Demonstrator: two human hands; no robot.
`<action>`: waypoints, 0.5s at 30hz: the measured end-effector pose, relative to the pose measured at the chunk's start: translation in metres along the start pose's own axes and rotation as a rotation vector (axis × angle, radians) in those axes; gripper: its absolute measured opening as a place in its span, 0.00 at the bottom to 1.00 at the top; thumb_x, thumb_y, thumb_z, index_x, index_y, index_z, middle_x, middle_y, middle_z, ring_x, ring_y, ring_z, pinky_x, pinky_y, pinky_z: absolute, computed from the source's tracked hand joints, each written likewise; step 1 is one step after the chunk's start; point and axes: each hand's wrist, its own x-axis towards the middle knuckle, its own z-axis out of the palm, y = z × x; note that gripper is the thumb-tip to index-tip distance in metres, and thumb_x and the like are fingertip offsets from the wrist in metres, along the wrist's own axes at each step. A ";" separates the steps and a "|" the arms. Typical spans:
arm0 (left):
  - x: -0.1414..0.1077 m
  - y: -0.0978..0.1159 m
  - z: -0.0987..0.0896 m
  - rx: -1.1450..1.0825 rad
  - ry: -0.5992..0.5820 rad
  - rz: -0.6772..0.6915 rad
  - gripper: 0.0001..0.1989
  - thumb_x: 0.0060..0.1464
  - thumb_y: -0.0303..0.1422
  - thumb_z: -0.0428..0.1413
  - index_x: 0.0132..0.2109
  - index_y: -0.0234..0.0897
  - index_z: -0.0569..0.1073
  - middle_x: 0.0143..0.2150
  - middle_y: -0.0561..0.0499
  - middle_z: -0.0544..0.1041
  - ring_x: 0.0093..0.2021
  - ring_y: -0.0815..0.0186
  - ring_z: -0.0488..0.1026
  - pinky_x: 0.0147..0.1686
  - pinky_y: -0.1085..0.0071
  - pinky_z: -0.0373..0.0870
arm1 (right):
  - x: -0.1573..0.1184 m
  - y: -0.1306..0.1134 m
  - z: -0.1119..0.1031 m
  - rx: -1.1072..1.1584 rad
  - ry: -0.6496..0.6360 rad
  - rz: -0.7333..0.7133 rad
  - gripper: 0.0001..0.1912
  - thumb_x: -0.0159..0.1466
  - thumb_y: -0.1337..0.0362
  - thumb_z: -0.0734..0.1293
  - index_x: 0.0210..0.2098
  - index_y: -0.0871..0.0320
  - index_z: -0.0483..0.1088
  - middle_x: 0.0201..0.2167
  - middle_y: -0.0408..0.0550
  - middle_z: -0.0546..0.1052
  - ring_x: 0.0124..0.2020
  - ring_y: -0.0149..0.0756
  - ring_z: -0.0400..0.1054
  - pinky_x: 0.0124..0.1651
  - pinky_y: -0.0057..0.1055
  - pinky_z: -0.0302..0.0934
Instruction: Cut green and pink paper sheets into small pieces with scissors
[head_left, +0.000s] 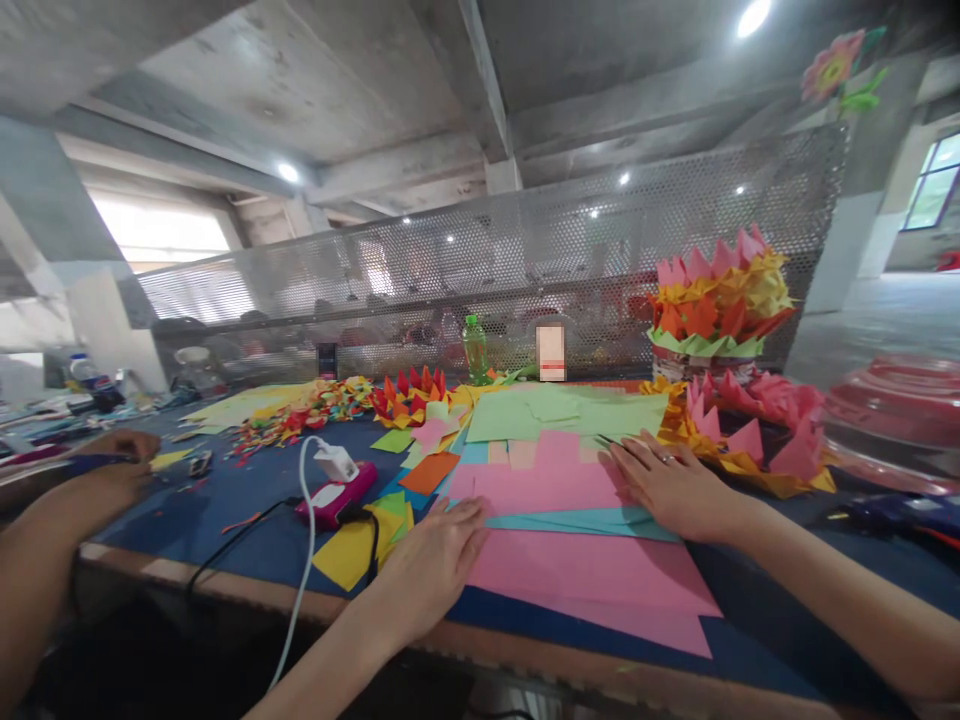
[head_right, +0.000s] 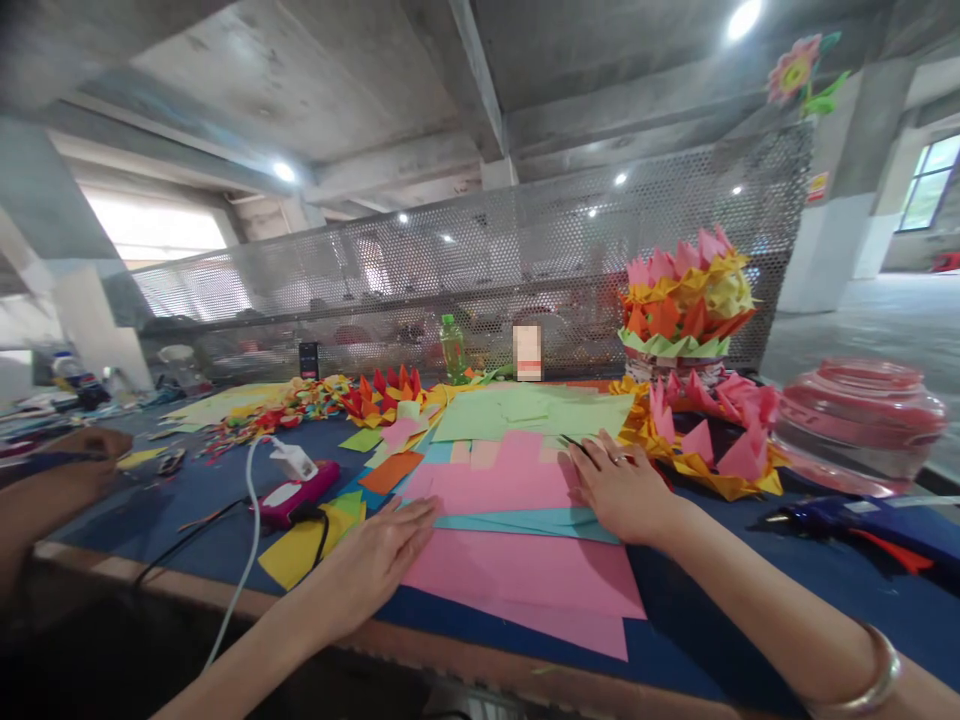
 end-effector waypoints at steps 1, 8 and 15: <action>-0.001 -0.001 -0.001 -0.004 0.002 -0.004 0.23 0.65 0.38 0.38 0.57 0.36 0.70 0.60 0.44 0.69 0.61 0.61 0.65 0.64 0.57 0.54 | 0.000 0.002 0.001 0.019 -0.003 -0.005 0.28 0.64 0.65 0.54 0.63 0.61 0.59 0.63 0.60 0.63 0.64 0.63 0.50 0.54 0.63 0.55; 0.001 -0.009 -0.010 -0.018 0.006 -0.010 0.22 0.65 0.39 0.39 0.47 0.40 0.76 0.52 0.46 0.77 0.53 0.60 0.72 0.60 0.60 0.58 | 0.009 0.010 0.020 0.162 -0.053 -0.008 0.28 0.64 0.64 0.55 0.63 0.49 0.58 0.66 0.51 0.59 0.66 0.58 0.46 0.57 0.66 0.50; 0.037 -0.001 -0.026 0.040 0.147 -0.102 0.19 0.62 0.40 0.44 0.29 0.38 0.73 0.30 0.47 0.76 0.36 0.60 0.73 0.39 0.67 0.64 | 0.016 -0.001 0.006 0.345 -0.127 -0.001 0.31 0.66 0.43 0.52 0.63 0.51 0.59 0.68 0.51 0.53 0.68 0.59 0.37 0.60 0.67 0.42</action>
